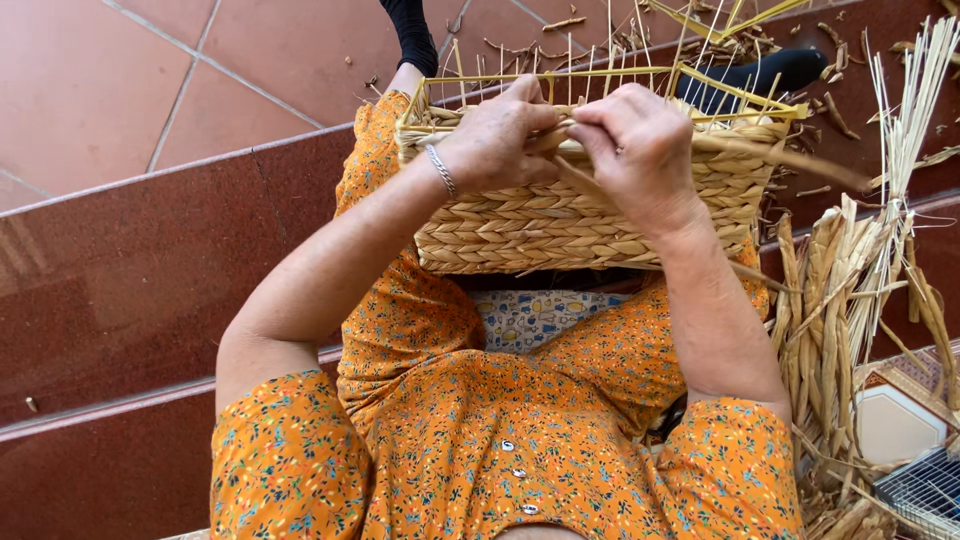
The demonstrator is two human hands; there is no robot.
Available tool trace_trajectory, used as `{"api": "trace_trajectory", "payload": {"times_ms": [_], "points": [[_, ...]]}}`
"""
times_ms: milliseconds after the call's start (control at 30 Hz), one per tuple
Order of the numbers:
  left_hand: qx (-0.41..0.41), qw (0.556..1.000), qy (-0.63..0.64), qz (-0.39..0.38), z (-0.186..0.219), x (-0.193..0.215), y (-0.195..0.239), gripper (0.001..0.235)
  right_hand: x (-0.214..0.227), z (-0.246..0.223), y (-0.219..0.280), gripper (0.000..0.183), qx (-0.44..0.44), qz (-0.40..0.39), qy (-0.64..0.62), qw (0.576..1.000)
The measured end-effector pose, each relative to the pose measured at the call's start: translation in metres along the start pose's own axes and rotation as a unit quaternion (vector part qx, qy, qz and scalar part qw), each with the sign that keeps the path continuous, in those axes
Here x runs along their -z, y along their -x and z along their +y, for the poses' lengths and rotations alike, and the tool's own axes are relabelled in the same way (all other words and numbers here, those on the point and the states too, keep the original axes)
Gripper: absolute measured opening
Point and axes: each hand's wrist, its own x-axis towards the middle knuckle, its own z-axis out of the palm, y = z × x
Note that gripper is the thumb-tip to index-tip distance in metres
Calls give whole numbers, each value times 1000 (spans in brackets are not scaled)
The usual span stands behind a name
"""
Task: The person weaves a rectangular basket using dried plant strips. They interlace the strips through a vertical frame, tightening the weave and adjusting the basket's shape.
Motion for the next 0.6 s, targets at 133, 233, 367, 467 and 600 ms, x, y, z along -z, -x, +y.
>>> {"api": "trace_trajectory", "payload": {"times_ms": [133,233,367,467,600], "points": [[35,994,-63,85,18,-9,-3,29,5,13,1,13,-63,4,-117,991],[-42,984,-72,156,20,-10,7,28,4,17,6,18,-93,-20,-88,992],[-160,958,-171,166,10,-10,21,26,-7,19,14,27,-22,31,-4,999],[-188,945,-209,167,5,-17,24,22,-21,22,14,36,-38,31,74,996],[-140,958,-183,169,6,-23,17,16,-31,21,20,43,-57,3,122,991]]}}
